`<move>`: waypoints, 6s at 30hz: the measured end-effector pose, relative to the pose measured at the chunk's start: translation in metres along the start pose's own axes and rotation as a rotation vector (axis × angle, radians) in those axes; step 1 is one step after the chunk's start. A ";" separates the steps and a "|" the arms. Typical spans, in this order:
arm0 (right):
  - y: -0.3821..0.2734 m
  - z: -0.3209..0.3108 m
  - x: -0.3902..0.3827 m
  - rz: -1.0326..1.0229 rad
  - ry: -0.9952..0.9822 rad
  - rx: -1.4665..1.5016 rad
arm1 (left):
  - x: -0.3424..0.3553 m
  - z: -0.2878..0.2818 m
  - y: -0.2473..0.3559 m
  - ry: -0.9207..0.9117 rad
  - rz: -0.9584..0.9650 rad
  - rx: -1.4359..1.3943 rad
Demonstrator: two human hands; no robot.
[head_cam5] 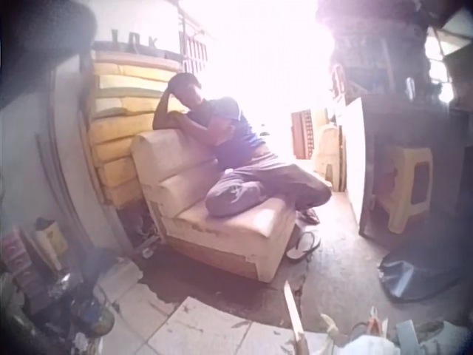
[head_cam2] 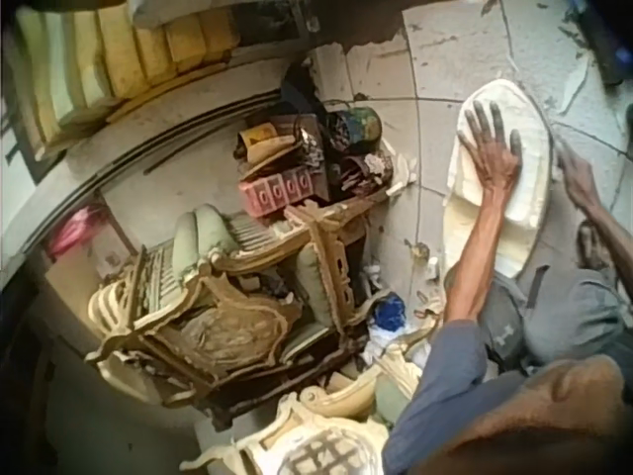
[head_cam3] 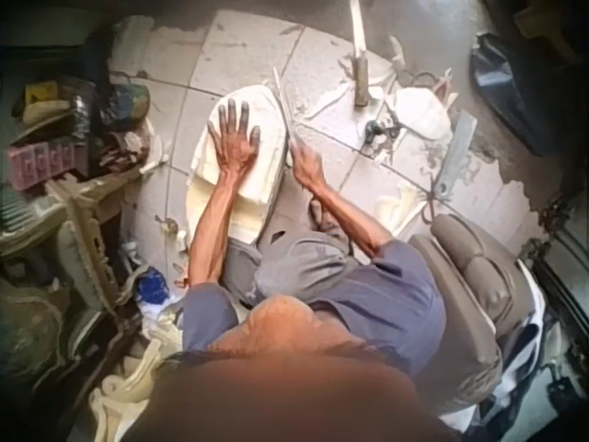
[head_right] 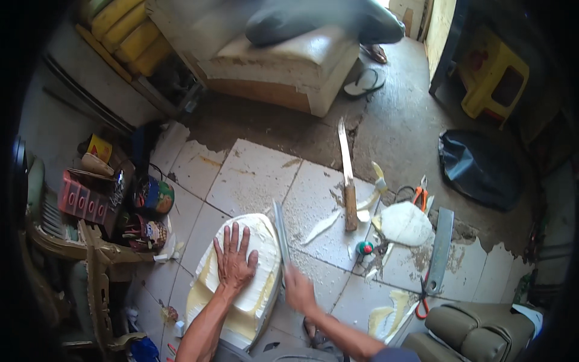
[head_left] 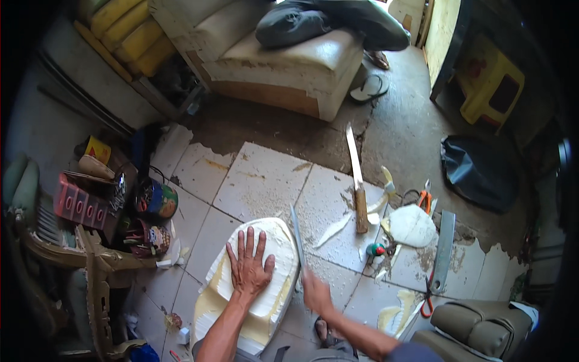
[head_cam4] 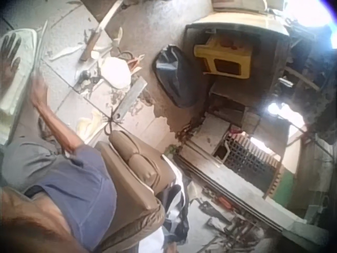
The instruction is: The person shapes a piece of seat foam using a long blade, slicing off thin layers to contour the surface and then uses a coarse sanding block to smooth the edges.
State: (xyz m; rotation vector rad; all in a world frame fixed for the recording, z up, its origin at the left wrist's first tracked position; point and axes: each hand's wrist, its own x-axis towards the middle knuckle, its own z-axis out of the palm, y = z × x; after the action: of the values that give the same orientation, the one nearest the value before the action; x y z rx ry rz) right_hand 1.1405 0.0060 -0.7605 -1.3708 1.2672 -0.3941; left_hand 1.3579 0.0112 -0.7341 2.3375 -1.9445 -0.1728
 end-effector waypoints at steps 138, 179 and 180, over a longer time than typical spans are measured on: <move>-0.098 -0.017 0.314 0.186 -1.243 -0.616 | 0.000 -0.002 -0.001 0.122 0.113 -0.297; 0.149 -0.303 0.057 -0.125 0.504 -1.027 | -0.073 -0.011 0.063 -0.573 1.234 0.393; 0.155 -0.298 0.040 -0.111 0.565 -1.000 | -0.084 -0.018 0.066 -0.812 1.206 0.347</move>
State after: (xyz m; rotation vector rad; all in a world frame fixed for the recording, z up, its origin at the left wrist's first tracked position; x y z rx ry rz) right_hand 0.8408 -0.1352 -0.8297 -2.2721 1.9975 -0.2192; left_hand 1.2813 0.0822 -0.7041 0.7764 -3.5666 -0.7700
